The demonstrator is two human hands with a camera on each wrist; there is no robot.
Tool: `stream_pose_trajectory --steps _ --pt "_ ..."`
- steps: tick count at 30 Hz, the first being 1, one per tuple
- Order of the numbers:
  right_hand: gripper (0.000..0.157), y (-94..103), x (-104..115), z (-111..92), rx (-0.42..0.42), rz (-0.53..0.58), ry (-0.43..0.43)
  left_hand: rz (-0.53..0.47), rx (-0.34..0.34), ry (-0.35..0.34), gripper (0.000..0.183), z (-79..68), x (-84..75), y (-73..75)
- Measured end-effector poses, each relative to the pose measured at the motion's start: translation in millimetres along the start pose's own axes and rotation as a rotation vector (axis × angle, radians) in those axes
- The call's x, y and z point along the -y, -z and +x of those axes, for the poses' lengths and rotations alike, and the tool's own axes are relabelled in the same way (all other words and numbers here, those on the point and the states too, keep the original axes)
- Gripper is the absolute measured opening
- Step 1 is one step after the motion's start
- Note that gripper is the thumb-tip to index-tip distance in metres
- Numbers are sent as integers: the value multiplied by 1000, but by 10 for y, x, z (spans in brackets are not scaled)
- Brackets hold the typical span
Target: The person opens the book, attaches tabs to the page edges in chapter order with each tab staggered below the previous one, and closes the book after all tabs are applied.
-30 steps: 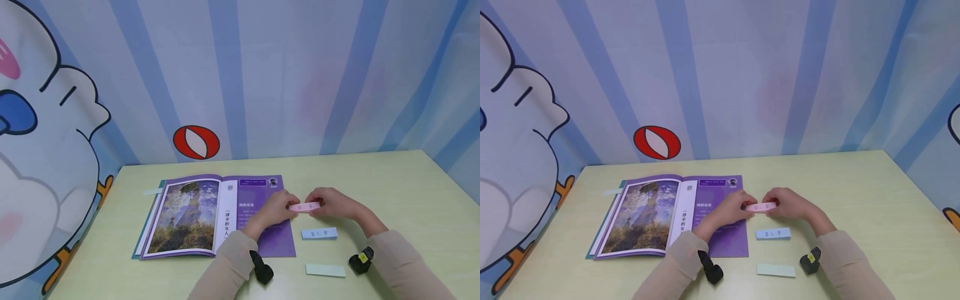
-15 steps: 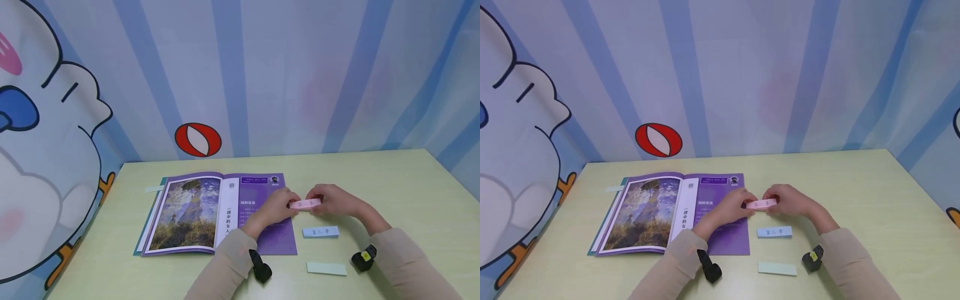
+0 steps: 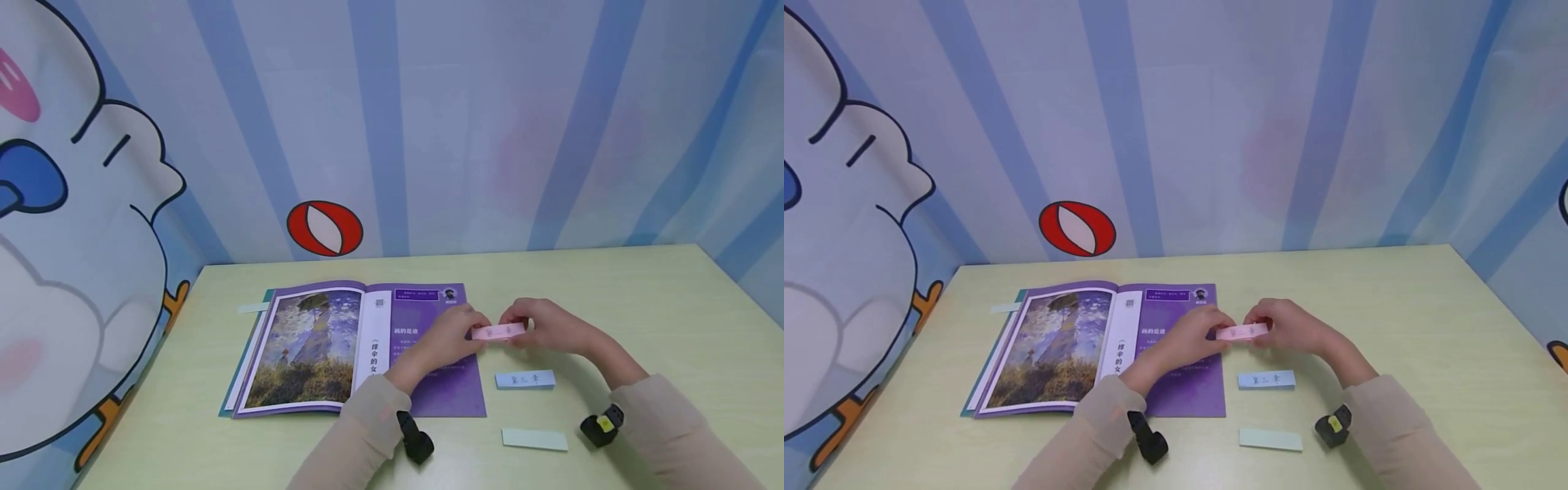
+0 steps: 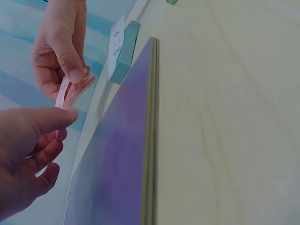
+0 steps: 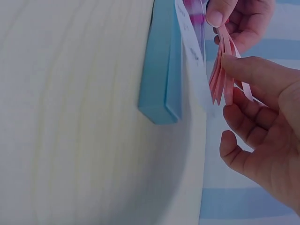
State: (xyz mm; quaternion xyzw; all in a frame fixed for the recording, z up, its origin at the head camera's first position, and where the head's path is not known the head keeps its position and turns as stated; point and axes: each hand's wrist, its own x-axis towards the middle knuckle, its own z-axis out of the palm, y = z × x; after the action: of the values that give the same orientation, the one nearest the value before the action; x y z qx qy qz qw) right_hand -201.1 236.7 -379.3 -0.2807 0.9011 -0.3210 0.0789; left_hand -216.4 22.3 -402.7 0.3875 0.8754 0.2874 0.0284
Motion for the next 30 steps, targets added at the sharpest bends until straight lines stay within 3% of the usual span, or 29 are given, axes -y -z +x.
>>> stream_pose_trajectory --steps 16,23,30 --pt "16 11 269 -109 -1 13 63 29 -32 -94 20 -237 -143 187" --pt "16 -50 385 -192 11 15 84 -71 -20 -80 19 -386 -167 177" --pt "16 -78 490 -268 5 23 120 -142 -52 -79 19 -528 -248 210"
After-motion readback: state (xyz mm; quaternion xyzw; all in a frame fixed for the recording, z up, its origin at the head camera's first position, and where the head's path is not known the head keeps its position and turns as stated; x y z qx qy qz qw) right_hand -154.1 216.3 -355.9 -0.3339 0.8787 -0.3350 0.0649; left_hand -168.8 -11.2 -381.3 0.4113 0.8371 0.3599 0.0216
